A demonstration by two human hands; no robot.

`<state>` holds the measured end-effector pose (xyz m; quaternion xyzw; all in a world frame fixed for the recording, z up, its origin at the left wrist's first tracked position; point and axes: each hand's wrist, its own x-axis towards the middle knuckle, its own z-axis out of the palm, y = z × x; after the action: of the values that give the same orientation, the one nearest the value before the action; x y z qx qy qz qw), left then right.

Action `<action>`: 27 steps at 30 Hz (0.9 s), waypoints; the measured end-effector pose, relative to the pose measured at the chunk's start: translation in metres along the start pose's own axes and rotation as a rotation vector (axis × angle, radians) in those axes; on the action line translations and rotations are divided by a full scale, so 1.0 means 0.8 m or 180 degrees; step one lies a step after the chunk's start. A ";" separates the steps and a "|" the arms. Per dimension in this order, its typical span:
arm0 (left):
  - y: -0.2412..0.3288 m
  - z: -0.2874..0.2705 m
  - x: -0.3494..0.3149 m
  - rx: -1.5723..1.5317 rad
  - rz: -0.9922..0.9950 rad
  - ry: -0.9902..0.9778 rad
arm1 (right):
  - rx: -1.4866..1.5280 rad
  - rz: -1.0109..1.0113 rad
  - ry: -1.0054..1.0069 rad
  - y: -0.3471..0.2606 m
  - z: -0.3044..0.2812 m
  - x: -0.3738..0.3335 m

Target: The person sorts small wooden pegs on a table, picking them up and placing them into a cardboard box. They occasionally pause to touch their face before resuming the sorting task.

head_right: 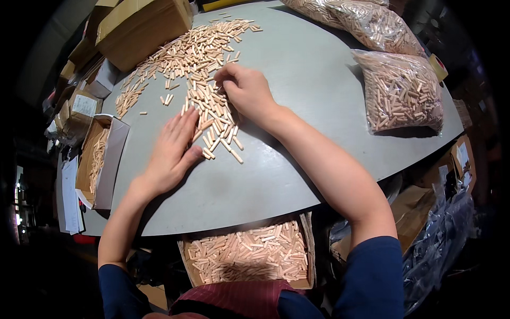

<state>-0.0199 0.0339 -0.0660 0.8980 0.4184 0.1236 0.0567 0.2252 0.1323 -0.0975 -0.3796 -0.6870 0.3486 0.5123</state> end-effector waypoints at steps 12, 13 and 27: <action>0.077 -0.010 -0.059 -0.0287 0.0060 -0.0452 | -0.0208 -0.0222 0.0218 -0.001 0.007 -0.001; 0.077 -0.008 -0.063 -0.0342 0.0002 -0.0355 | -0.0241 -0.0250 0.0219 -0.001 0.006 0.000; 0.077 -0.009 -0.072 -0.0108 -0.0127 -0.0447 | -0.0369 -0.0340 0.0237 0.001 0.010 -0.001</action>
<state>-0.0117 -0.0499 -0.0563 0.8949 0.4290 0.0661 0.1036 0.2177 0.1315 -0.1002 -0.3841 -0.7058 0.2661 0.5325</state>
